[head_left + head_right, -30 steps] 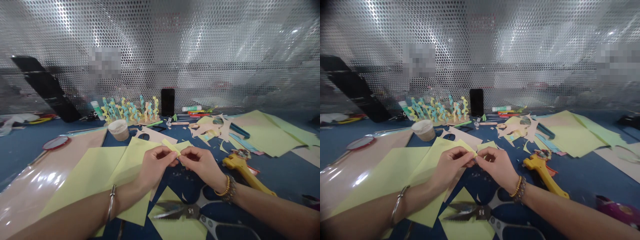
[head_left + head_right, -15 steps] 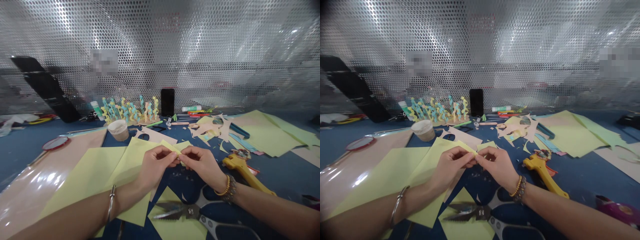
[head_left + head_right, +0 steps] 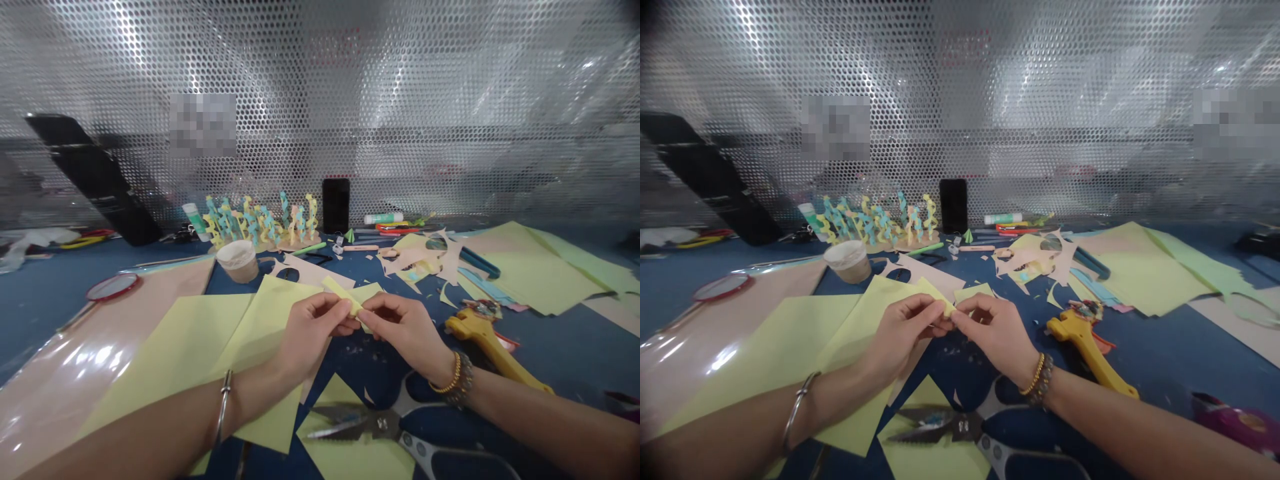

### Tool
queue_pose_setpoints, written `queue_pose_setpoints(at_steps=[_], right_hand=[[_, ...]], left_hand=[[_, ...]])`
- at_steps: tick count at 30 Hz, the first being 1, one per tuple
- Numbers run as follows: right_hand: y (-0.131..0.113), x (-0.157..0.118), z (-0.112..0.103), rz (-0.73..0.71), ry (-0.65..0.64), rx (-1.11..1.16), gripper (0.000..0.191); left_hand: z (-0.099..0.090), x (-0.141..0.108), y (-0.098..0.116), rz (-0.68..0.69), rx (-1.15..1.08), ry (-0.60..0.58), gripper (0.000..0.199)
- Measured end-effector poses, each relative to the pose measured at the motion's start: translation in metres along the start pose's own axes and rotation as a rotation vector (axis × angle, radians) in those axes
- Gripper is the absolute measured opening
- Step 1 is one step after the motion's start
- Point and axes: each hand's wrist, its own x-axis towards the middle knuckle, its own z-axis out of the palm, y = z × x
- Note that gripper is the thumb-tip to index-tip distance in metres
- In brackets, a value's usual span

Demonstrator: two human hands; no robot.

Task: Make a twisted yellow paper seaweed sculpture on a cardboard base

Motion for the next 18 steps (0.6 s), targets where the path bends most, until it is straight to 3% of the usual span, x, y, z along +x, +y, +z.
queue_pose_setpoints(at_steps=[6, 9, 13, 18], right_hand=[[-0.001, 0.0, 0.0, 0.016, -0.02, 0.048, 0.021], [-0.001, 0.0, 0.001, 0.045, -0.005, 0.057, 0.022], [0.001, 0.001, 0.001, 0.057, 0.019, 0.034, 0.022], [0.0, -0.001, 0.001, 0.044, 0.019, 0.027, 0.023]], left_hand=[[-0.002, 0.001, 0.001, 0.039, 0.007, -0.009, 0.021], [-0.003, -0.003, 0.004, 0.176, 0.026, 0.04, 0.016], [-0.002, -0.01, 0.007, 0.385, 0.21, 0.066, 0.009], [-0.002, -0.009, 0.005, 0.402, 0.355, 0.075, 0.006]])
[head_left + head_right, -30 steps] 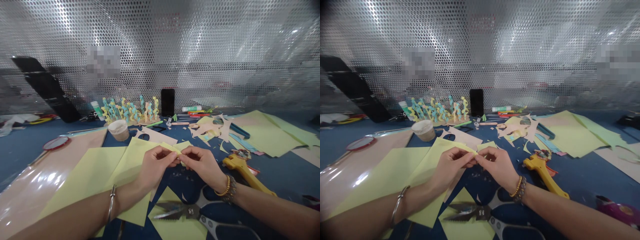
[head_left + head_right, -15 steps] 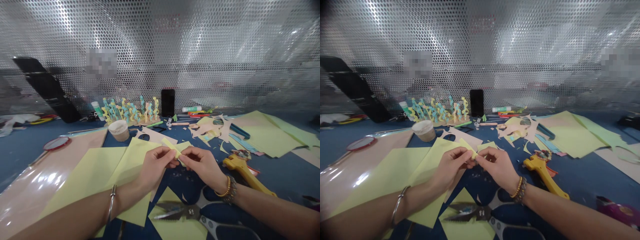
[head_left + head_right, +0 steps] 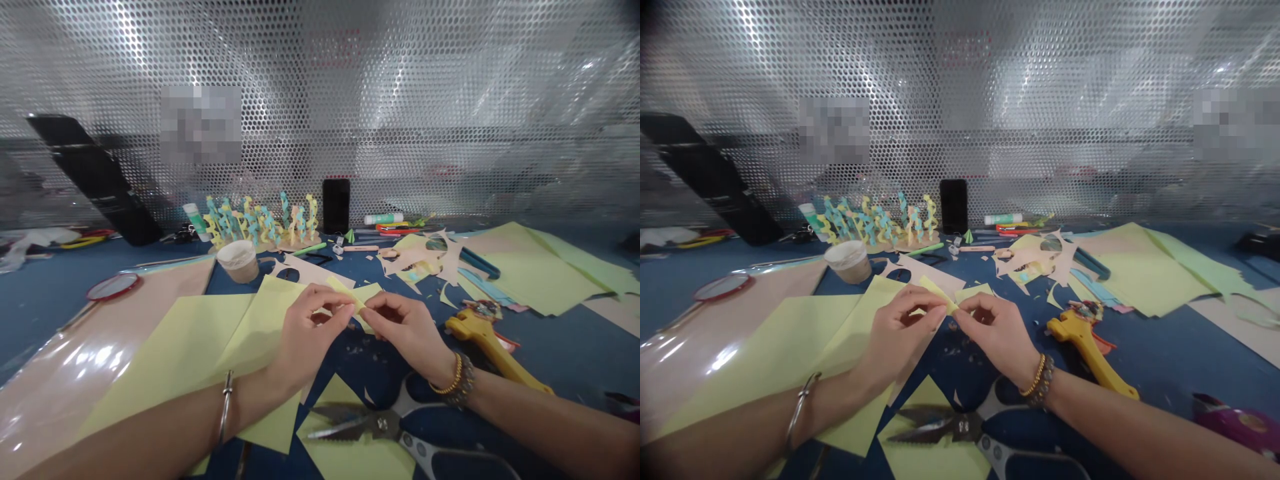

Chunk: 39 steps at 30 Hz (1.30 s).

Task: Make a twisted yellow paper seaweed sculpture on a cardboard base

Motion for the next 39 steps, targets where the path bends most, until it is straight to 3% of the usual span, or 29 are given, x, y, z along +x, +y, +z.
queue_pose_setpoints(at_steps=[11, 16, 29, 39], right_hand=[[0.0007, -0.0015, -0.001, -0.069, -0.019, -0.044, 0.02], [0.0, -0.0025, -0.0011, -0.065, -0.001, -0.062, 0.018], [-0.0013, -0.0006, -0.0007, -0.03, 0.016, -0.018, 0.022], [0.0, 0.0007, -0.0006, -0.086, -0.013, -0.053, 0.02]], left_hand=[[0.0005, 0.0057, -0.0052, -0.094, -0.044, -0.035, 0.005], [0.0017, 0.0055, -0.0057, -0.199, -0.103, -0.079, 0.009], [0.0022, 0.0065, -0.0052, -0.305, -0.144, -0.098, 0.015], [0.0017, 0.007, -0.0063, -0.289, -0.132, -0.101, 0.02]])
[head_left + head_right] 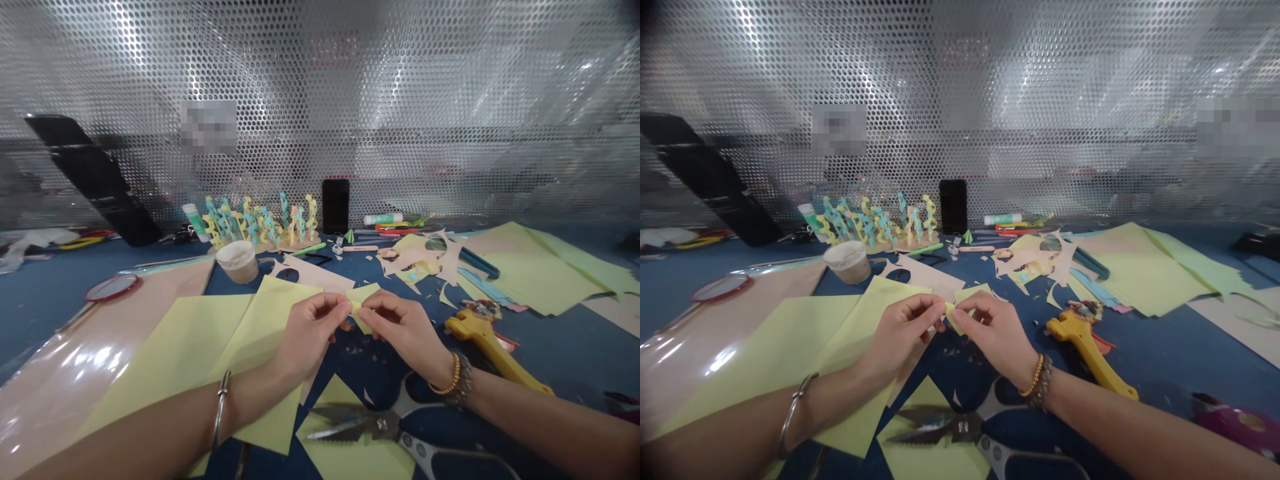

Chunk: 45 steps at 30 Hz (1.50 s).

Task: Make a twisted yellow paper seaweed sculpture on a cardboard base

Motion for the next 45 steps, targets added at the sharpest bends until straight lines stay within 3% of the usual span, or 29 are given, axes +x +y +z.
queue_pose_setpoints(at_steps=[26, 37, 45], right_hand=[[0.001, -0.0002, 0.0019, 0.036, 0.067, 0.088, 0.02], [-0.0025, 0.0, 0.0006, 0.09, 0.041, 0.096, 0.029], [-0.0044, 0.0006, 0.0014, 0.088, 0.01, 0.076, 0.022]], left_hand=[[0.002, 0.0007, -0.0006, -0.149, -0.194, -0.004, 0.017], [0.0021, -0.0008, 0.0002, -0.123, -0.201, 0.005, 0.017], [0.001, -0.0005, 0.0001, -0.103, -0.168, 0.054, 0.019]])
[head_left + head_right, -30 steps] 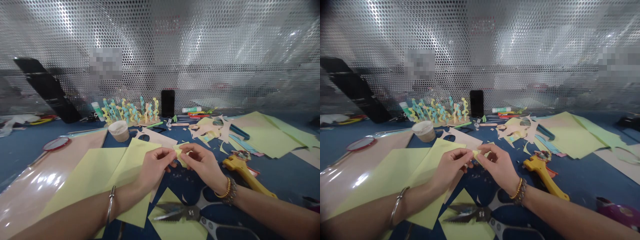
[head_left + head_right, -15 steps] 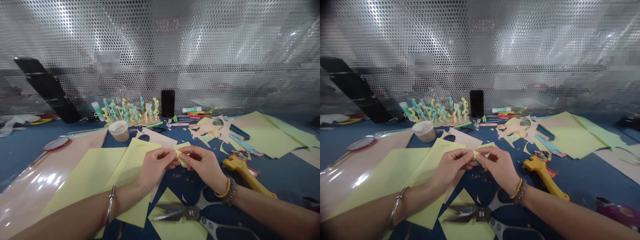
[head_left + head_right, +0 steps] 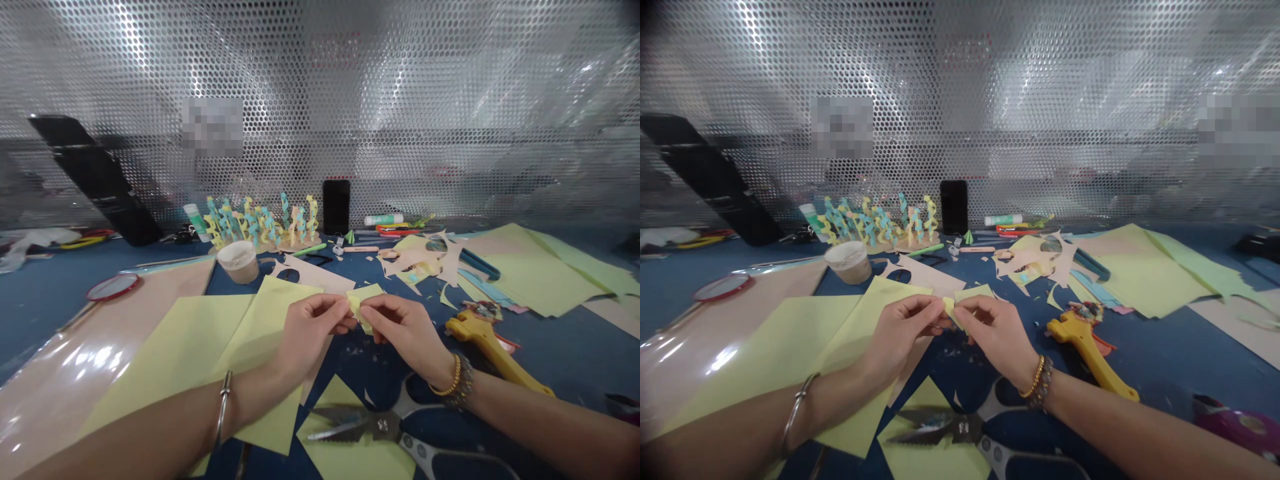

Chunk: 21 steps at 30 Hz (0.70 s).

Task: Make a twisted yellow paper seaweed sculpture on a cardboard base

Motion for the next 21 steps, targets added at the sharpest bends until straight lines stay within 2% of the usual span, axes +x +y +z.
queue_pose_setpoints(at_steps=[8, 21], right_hand=[[0.0027, -0.0006, -0.0019, 0.039, -0.068, 0.083, 0.026], [0.0077, 0.0025, -0.0006, 0.039, -0.041, 0.056, 0.025]], left_hand=[[0.0005, 0.0001, -0.0019, 0.017, -0.014, 0.005, 0.018], [0.0007, 0.0002, -0.0014, -0.004, -0.061, 0.015, 0.017]])
